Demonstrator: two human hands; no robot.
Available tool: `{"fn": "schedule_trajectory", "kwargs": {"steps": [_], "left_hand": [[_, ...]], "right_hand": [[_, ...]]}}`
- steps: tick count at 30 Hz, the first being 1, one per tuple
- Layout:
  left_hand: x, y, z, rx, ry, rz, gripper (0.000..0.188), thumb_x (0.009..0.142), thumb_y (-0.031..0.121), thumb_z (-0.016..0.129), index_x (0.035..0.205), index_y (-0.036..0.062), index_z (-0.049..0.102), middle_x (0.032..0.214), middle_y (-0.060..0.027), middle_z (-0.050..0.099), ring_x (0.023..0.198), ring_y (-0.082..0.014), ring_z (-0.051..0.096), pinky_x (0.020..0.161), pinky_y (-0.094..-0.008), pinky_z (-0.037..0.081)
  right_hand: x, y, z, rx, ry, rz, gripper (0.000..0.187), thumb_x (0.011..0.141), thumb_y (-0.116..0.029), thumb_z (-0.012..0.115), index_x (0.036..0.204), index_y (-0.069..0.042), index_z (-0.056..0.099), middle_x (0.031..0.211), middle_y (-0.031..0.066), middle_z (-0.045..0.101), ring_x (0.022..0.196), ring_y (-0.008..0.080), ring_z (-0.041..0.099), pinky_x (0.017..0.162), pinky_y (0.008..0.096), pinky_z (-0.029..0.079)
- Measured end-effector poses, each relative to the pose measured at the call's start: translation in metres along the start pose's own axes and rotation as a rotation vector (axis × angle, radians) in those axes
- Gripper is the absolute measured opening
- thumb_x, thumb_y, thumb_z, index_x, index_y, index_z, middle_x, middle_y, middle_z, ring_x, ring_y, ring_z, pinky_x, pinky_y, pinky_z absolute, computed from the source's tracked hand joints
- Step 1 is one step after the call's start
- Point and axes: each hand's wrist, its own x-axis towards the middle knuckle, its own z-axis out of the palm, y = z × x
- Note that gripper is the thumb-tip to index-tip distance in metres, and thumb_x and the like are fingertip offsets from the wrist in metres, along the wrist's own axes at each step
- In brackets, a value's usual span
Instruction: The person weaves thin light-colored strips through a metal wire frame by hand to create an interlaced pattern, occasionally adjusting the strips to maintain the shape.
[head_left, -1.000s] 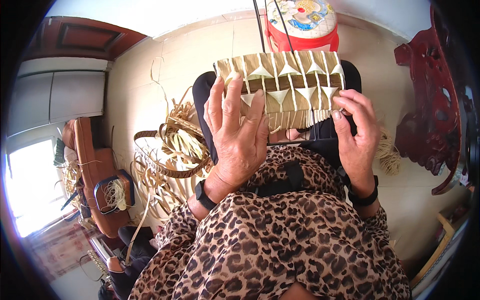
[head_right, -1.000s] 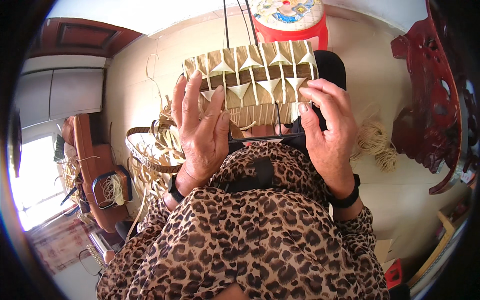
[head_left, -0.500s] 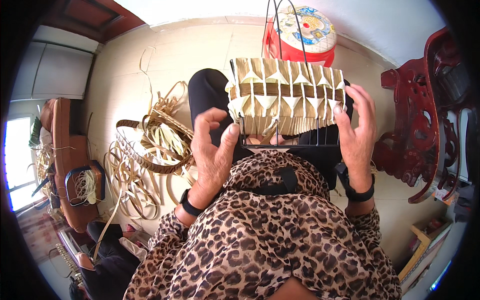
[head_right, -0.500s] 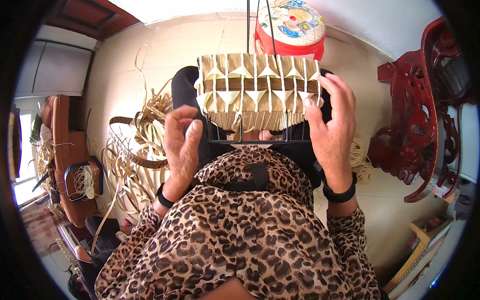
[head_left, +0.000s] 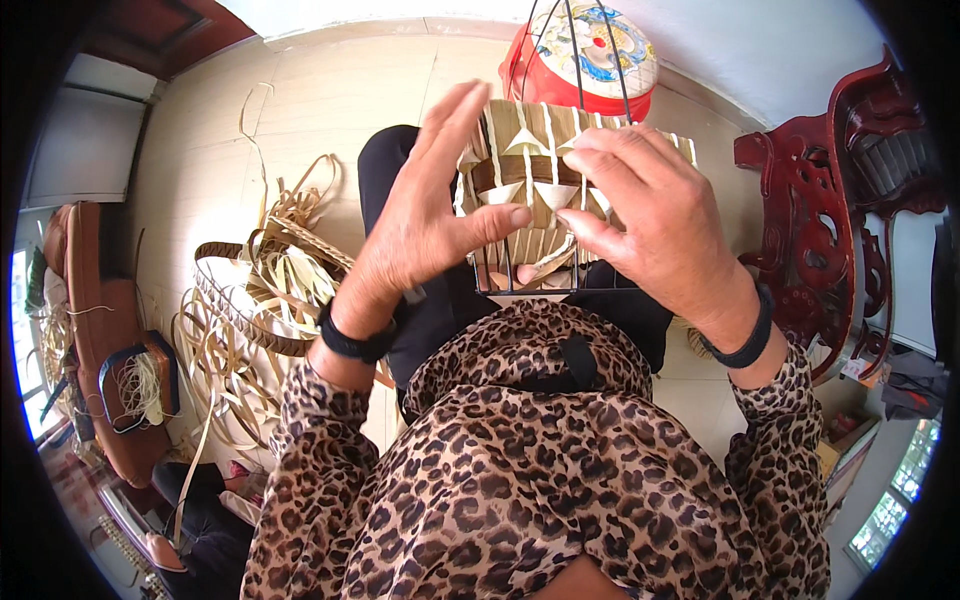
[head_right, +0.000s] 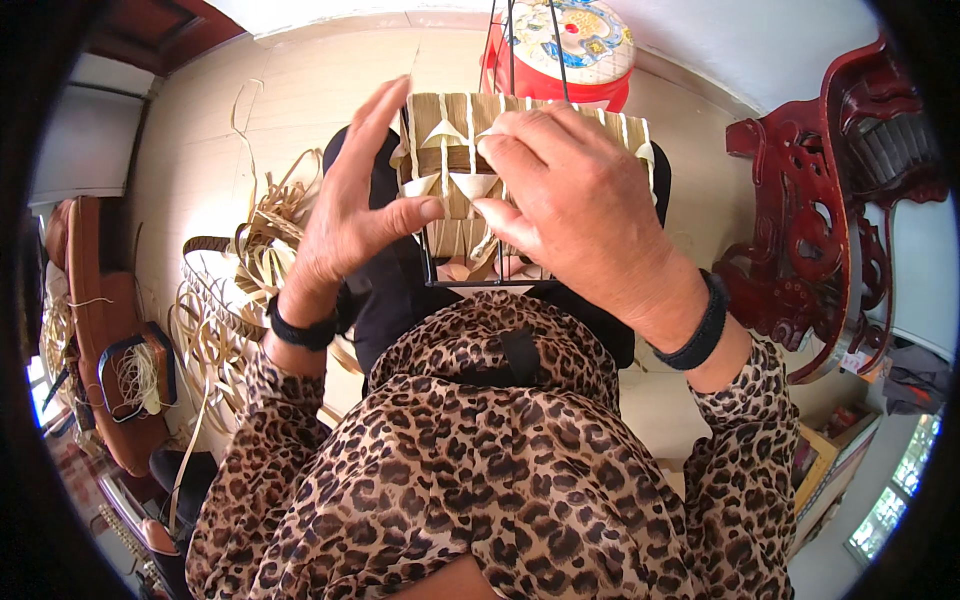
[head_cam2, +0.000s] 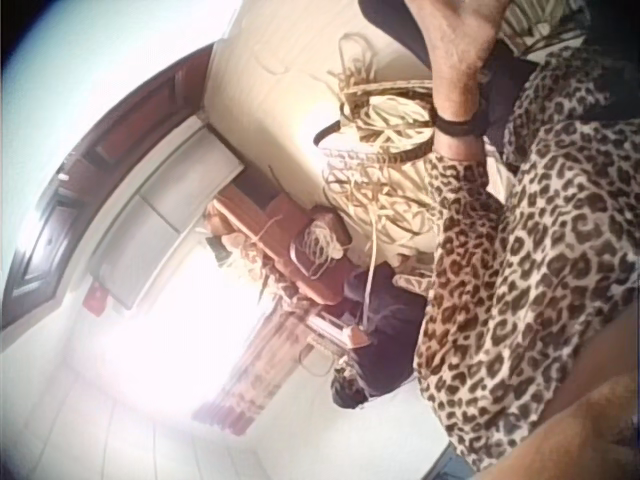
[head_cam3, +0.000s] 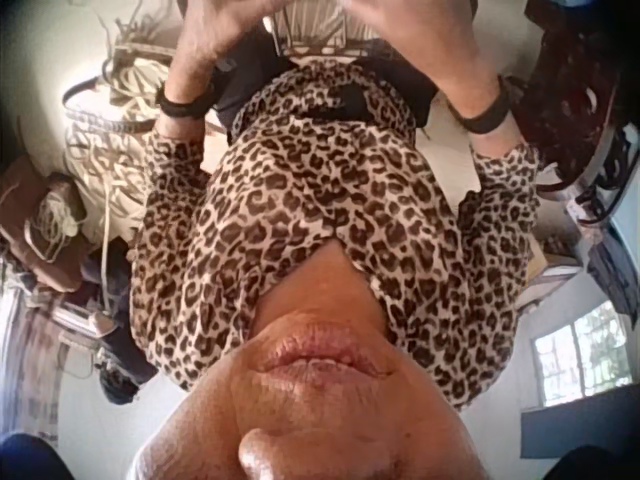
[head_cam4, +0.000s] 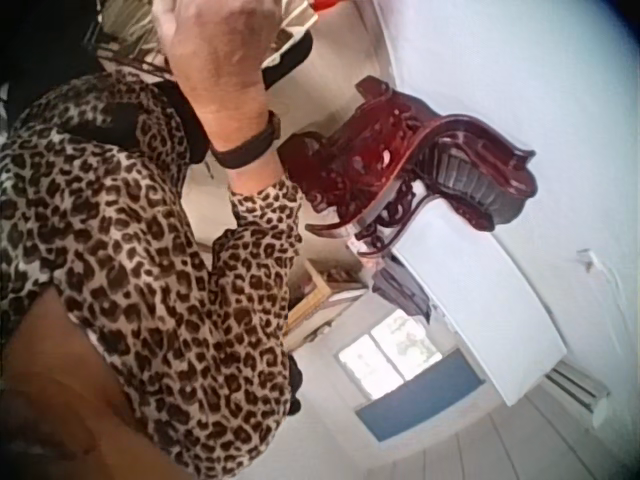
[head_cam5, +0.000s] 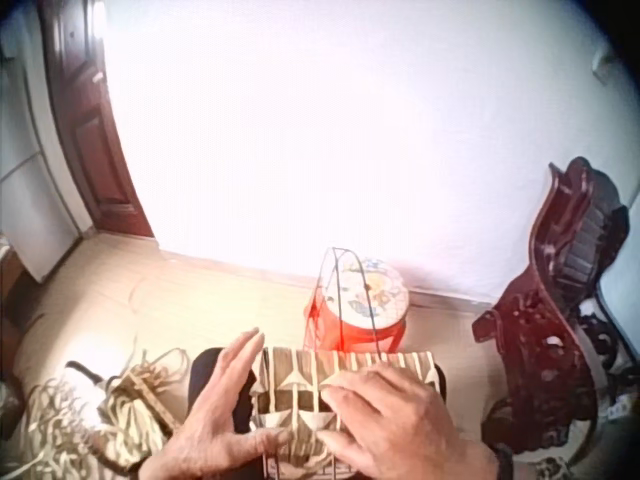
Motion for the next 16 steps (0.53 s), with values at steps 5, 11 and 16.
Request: {"fn": "schedule_trajectory", "kwargs": {"steps": [5, 11, 16], "left_hand": [[0.012, -0.015, -0.017, -0.225, -0.284, 0.032, 0.107, 0.065, 0.059, 0.077, 0.146, 0.0033, 0.033, 0.148, -0.0207, 0.034, 0.139, -0.0349, 0.029, 0.114, -0.0441, 0.023], [0.013, -0.012, -0.017, -0.142, -0.300, 0.174, 0.098, 0.066, 0.051, 0.077, 0.143, 0.0049, 0.039, 0.145, -0.0196, 0.038, 0.135, -0.0361, 0.036, 0.112, -0.0465, 0.029], [0.013, -0.005, -0.017, -0.073, -0.285, 0.165, 0.096, 0.067, 0.052, 0.075, 0.143, 0.0046, 0.039, 0.145, -0.0186, 0.038, 0.134, -0.0380, 0.037, 0.112, -0.0469, 0.029]], "right_hand": [[0.001, 0.006, -0.008, -0.019, 0.004, -0.003, 0.046, 0.068, -0.019, 0.077, 0.106, 0.000, 0.059, 0.106, 0.0100, 0.061, 0.102, 0.0261, 0.058, 0.085, 0.0355, 0.050], [0.000, 0.014, -0.014, 0.023, -0.059, -0.047, 0.052, 0.070, -0.025, 0.077, 0.111, 0.001, 0.058, 0.105, 0.0128, 0.063, 0.097, 0.0266, 0.063, 0.081, 0.0356, 0.054], [-0.002, 0.016, -0.016, 0.011, -0.070, -0.070, 0.050, 0.072, -0.026, 0.076, 0.111, 0.000, 0.059, 0.105, 0.0135, 0.064, 0.097, 0.0264, 0.063, 0.083, 0.0346, 0.054]]}}
